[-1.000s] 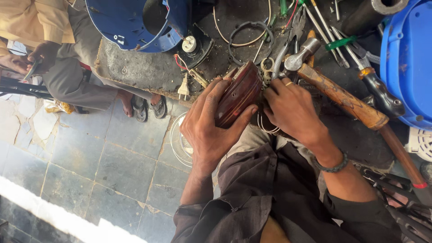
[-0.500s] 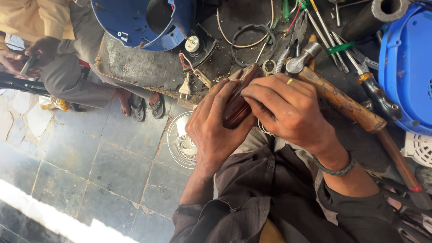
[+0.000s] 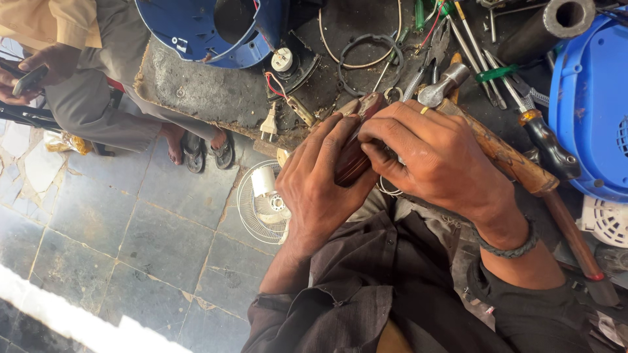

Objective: The person disassembles a circular maroon electrical component, removes a brass fitting, and uses a screwdriver to adjust internal wiring and screws. The component is handled repeatedly and reassembled with visible tool use.

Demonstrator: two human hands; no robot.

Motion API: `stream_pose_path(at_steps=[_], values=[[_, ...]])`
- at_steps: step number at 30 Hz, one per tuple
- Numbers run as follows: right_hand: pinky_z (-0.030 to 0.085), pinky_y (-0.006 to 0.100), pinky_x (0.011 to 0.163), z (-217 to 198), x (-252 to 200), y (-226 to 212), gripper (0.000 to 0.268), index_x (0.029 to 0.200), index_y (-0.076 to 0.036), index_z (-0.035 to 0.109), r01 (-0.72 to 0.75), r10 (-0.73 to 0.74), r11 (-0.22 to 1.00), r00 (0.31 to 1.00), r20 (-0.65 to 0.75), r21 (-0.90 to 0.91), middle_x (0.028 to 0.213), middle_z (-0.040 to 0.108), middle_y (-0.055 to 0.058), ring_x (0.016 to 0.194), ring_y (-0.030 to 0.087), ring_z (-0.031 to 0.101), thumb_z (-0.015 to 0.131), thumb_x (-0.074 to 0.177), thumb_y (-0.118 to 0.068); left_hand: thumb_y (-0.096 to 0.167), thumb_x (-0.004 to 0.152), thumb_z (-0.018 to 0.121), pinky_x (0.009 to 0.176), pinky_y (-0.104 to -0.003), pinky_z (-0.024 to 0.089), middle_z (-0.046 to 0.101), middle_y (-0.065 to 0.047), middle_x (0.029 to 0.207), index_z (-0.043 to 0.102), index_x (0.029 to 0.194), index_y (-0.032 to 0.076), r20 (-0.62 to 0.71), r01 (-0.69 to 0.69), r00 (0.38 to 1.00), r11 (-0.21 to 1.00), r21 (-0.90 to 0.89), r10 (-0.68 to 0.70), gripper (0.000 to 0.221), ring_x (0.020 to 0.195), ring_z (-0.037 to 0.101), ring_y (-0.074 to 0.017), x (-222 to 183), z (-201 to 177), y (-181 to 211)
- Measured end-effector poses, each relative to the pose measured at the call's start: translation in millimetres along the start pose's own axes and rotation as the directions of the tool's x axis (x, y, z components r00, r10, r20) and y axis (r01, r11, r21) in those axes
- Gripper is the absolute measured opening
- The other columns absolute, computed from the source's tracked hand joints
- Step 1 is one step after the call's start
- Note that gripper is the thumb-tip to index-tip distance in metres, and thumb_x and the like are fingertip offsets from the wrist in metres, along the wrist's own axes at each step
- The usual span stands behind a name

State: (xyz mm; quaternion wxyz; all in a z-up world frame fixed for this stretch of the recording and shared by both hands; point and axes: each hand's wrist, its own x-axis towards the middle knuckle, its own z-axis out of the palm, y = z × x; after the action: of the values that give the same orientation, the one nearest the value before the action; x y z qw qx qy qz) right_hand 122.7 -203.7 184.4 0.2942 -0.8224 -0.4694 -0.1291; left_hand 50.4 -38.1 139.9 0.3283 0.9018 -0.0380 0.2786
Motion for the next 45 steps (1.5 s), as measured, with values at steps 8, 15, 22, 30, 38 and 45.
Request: stream_pose_path(at_steps=[8, 15, 22, 30, 38, 45], values=[[0.059, 0.034, 0.074, -3, 0, 4, 0.02, 0.104, 0.0, 0.069, -0.039, 0.036, 0.995, 0.999, 0.039, 0.087, 0.102, 0.071, 0.011, 0.088, 0.025, 0.072, 0.08, 0.09, -0.01, 0.027, 0.08, 0.091, 0.098, -0.036, 0.059, 0.069, -0.006, 0.133, 0.064, 0.133, 0.012, 0.005, 0.007, 1.0, 1.0, -0.002, -0.007, 0.061, 0.117, 0.073, -0.0232, -2, 0, 0], [0.059, 0.034, 0.075, -2, -1, 8, 0.021, 0.106, 0.0, 0.07, -0.024, 0.018, 0.994, 0.998, 0.055, 0.108, 0.101, 0.072, 0.011, 0.09, 0.026, 0.073, 0.08, 0.091, -0.011, 0.028, 0.079, 0.092, 0.099, -0.037, 0.059, 0.069, -0.007, 0.133, 0.063, 0.134, 0.012, 0.03, -0.001, 1.0, 1.0, -0.003, 0.001, 0.064, 0.119, 0.071, -0.0244, -2, -1, 1], [0.059, 0.034, 0.074, -4, -5, 13, 0.022, 0.105, 0.0, 0.07, -0.056, 0.044, 0.988, 0.996, 0.084, 0.144, 0.1, 0.072, 0.011, 0.088, 0.025, 0.073, 0.08, 0.091, -0.013, 0.032, 0.078, 0.093, 0.1, -0.039, 0.058, 0.068, -0.009, 0.133, 0.062, 0.134, 0.011, 0.049, -0.006, 0.999, 1.0, -0.014, 0.007, 0.067, 0.12, 0.071, -0.0259, -2, -1, 0], [0.058, 0.035, 0.073, 1, -7, 12, 0.021, 0.105, 0.0, 0.071, -0.037, 0.035, 0.997, 0.999, 0.032, 0.071, 0.1, 0.072, 0.012, 0.088, 0.026, 0.073, 0.081, 0.092, -0.013, 0.034, 0.079, 0.093, 0.1, -0.038, 0.059, 0.069, -0.008, 0.133, 0.063, 0.135, 0.013, 0.036, 0.011, 0.999, 1.0, 0.002, -0.011, 0.067, 0.121, 0.071, -0.0254, -4, 3, -3], [0.059, 0.034, 0.074, -3, -6, 3, 0.016, 0.105, 0.0, 0.07, -0.007, 0.007, 1.0, 0.999, 0.042, 0.0, 0.101, 0.073, 0.011, 0.089, 0.025, 0.074, 0.078, 0.091, -0.003, 0.032, 0.076, 0.094, 0.099, -0.039, 0.058, 0.068, -0.009, 0.133, 0.062, 0.134, 0.011, 0.054, -0.005, 0.999, 1.0, 0.011, 0.004, 0.07, 0.121, 0.07, -0.0262, -4, 2, 0], [0.056, 0.034, 0.069, 2, -5, 7, 0.017, 0.1, 0.0, 0.071, -0.041, 0.04, 0.997, 0.999, 0.021, 0.063, 0.098, 0.071, 0.011, 0.083, 0.024, 0.072, 0.08, 0.091, -0.011, 0.034, 0.075, 0.095, 0.096, -0.037, 0.058, 0.069, -0.01, 0.132, 0.064, 0.132, 0.011, 0.049, 0.032, 0.998, 0.999, -0.018, -0.031, 0.069, 0.116, 0.071, -0.0262, -2, -1, 2]])
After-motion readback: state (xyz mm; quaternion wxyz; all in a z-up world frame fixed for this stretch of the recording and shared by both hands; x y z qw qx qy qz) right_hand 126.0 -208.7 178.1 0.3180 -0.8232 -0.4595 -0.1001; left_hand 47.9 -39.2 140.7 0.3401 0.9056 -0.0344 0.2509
